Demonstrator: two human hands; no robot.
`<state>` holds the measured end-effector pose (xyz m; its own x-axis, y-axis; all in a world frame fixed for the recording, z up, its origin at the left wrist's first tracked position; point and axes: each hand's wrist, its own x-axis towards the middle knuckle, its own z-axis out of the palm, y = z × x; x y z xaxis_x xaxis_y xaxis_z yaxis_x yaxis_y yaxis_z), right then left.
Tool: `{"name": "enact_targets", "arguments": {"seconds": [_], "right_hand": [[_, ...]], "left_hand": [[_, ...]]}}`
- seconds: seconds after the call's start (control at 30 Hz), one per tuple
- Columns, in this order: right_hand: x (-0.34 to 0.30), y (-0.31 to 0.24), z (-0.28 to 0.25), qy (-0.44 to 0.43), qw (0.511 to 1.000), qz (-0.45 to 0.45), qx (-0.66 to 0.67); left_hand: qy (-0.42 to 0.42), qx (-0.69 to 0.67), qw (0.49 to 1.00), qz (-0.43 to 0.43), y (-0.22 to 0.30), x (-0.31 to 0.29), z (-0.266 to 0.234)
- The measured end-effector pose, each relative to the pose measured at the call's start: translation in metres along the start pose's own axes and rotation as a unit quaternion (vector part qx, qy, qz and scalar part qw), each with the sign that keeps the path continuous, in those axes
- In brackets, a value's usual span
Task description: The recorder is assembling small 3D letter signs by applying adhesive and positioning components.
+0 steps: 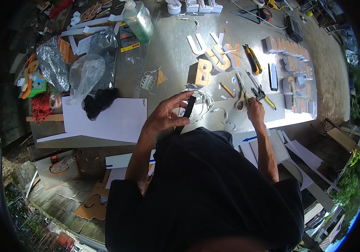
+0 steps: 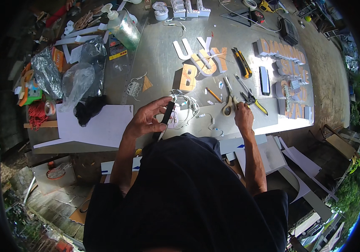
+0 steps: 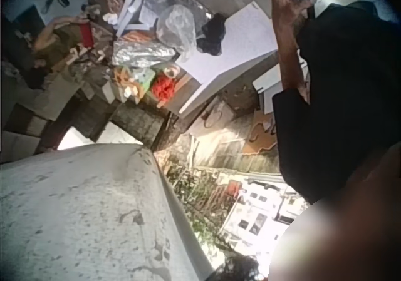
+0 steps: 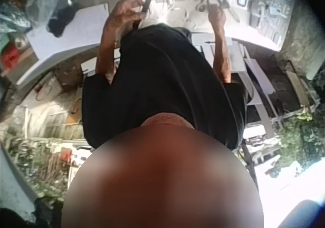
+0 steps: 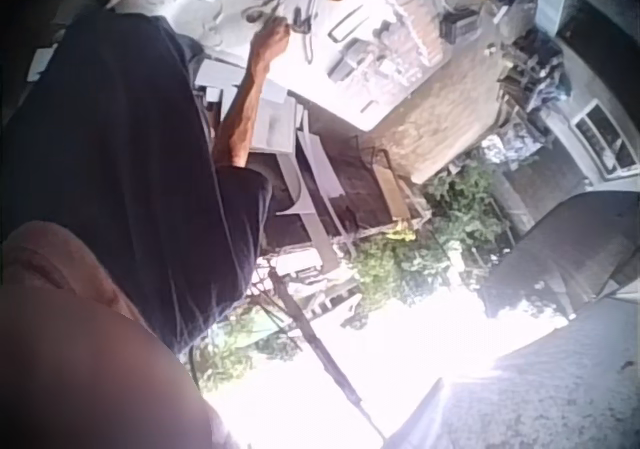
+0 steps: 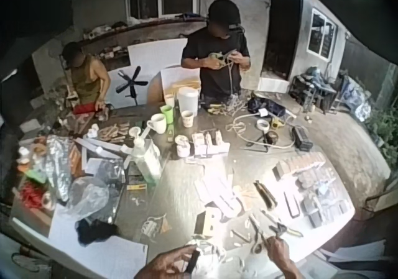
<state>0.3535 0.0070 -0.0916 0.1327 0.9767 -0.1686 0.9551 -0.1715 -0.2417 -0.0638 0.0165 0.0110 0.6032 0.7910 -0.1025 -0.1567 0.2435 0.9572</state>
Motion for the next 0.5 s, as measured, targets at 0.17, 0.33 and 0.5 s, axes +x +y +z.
{"name": "enact_targets", "arguments": {"seconds": [0.17,0.33,0.5], "right_hand": [[-0.002,-0.014,-0.008,-0.022,1.000,0.015,-0.001],[-0.004,-0.017,-0.009,-0.004,0.999,0.027,-0.032],[-0.009,-0.006,-0.012,-0.038,0.998,0.018,-0.045]], "left_hand": [[0.013,0.009,1.000,0.008,-0.003,-0.002,-0.003],[0.015,0.027,0.999,0.011,0.003,-0.003,-0.003],[0.019,0.039,0.999,0.028,0.018,-0.005,-0.001]]}}
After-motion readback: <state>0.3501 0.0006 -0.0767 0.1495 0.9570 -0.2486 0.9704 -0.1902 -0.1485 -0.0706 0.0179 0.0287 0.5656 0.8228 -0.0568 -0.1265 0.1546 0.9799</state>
